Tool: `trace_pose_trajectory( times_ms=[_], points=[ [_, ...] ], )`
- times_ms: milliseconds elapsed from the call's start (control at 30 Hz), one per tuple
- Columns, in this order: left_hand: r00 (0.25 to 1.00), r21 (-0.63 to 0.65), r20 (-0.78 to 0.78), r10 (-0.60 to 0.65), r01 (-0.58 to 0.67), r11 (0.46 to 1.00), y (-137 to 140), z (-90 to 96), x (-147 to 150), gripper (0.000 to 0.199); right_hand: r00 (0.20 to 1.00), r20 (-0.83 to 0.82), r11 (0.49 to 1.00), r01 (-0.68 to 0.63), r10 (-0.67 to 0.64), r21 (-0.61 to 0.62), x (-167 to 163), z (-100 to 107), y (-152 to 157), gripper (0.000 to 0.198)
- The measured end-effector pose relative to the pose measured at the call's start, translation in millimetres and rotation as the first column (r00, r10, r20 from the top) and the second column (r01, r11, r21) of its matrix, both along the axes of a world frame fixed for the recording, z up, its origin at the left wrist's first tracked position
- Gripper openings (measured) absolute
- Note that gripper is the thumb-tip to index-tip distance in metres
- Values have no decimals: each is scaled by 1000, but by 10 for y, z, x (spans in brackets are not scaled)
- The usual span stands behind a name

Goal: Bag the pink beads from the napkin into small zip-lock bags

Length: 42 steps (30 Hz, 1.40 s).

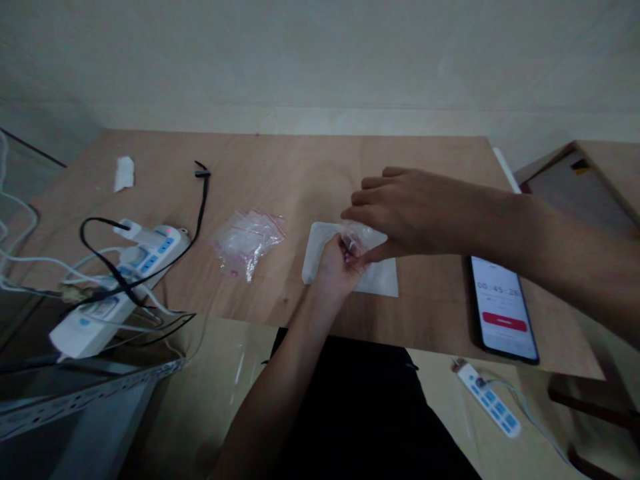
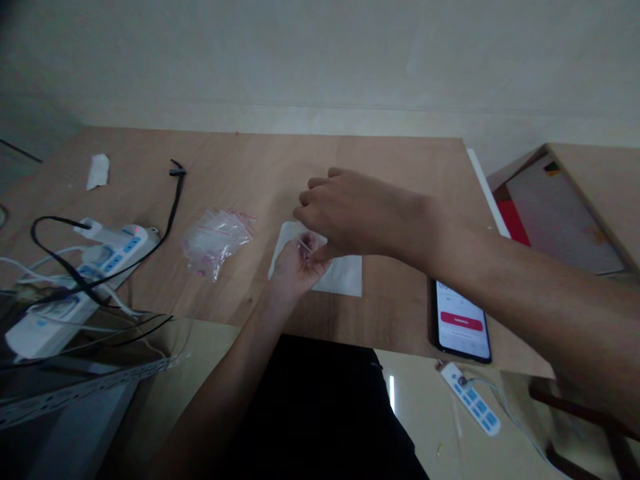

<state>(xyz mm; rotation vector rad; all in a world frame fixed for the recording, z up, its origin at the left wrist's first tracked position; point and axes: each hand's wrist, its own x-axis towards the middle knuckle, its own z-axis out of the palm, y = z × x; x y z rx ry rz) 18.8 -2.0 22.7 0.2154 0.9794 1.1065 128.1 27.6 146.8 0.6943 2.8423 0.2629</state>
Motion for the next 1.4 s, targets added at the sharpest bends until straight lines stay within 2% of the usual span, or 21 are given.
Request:
trace_pose_trajectory(
  times_ms=[67, 100, 133, 167, 200, 233, 267, 300, 333, 400, 500, 633, 800, 967, 1067, 1167, 1200, 1267, 1333, 1400],
  points=[
    [998, 10, -66, 16, -16, 1000, 16, -18, -12, 45, 969, -197, 988, 154, -149, 11, 207, -42, 12, 57],
    [982, 70, -187, 21, -8, 998, 23, -32, -16, 45, 914, -323, 966, 260, -246, -1, 316, -114, 13, 66],
    [932, 161, -360, 35, 25, 987, 29, -49, -18, 44, 812, -457, 918, 396, -363, -26, 417, -223, 11, 68],
    [811, 264, -582, 61, 118, 957, 34, -70, -17, 40, 679, -559, 840, 539, -477, -62, 504, -369, 5, 67],
    [610, 333, -785, 110, 265, 905, 39, -96, -13, 36, 549, -621, 749, 657, -559, -93, 571, -546, -4, 68],
    [377, 337, -910, 175, 423, 841, 45, -127, -7, 32, 422, -652, 633, 765, -630, -117, 615, -742, -14, 70],
    [181, 293, -956, 231, 545, 785, 51, -162, -1, 29, 302, -650, 508, 848, -698, -152, 637, -944, -23, 71],
    [65, 241, -964, 256, 615, 751, 58, -200, 5, 27, 212, -613, 406, 893, -761, -195, 640, -1140, -29, 72],
    [8, 204, -965, 261, 650, 732, 65, -239, 10, 25, 174, -592, 362, 907, -787, -214, 631, -1316, -31, 72],
    [-16, 181, -966, 259, 672, 718, 77, -310, 15, 21, 168, -547, 342, 910, -820, -234, 596, -1579, -22, 71],
    [-54, 161, -960, 276, 701, 694, 86, -378, 12, 18, 201, -469, 337, 914, -860, -226, 562, -1731, 6, 77],
    [-79, 153, -952, 296, 714, 683, 74, -401, -2, 18, 209, -440, 325, 923, -873, -205, 553, -1692, 20, 75],
    [-95, 167, -938, 333, 719, 675, 59, -419, -12, 23, 196, -428, 320, 916, -882, -241, 564, -1665, 13, 66],
    [-106, 206, -914, 392, 711, 672, 22, -349, 2, 31, 187, -483, 341, 906, -855, -252, 562, -1680, -2, 64],
    [-75, 313, -863, 499, 697, 645, -99, -202, -83, 31, 184, -523, 357, 900, -832, -252, 534, -1669, -40, 65],
    [-21, 546, -743, 669, 559, 624, -276, -51, -362, 23, 199, -610, 403, 889, -767, -216, 505, -1657, -86, 65],
    [-49, 607, -705, 707, 473, 638, -326, -17, -501, 23, 206, -641, 425, 881, -740, -207, 498, -1654, -98, 65],
    [-184, 594, -722, 667, 330, 734, -387, 14, -823, 41, 207, -686, 463, 861, -697, -211, 490, -1649, -111, 65],
    [-329, 479, -784, 527, 219, 850, -394, -1, -1147, 67, 184, -702, 473, 847, -689, -242, 491, -1646, -111, 66],
    [-423, 310, -836, 348, 159, 938, -370, -43, -1406, 80, 163, -692, 460, 846, -704, -269, 496, -1647, -105, 67]
  ],
)
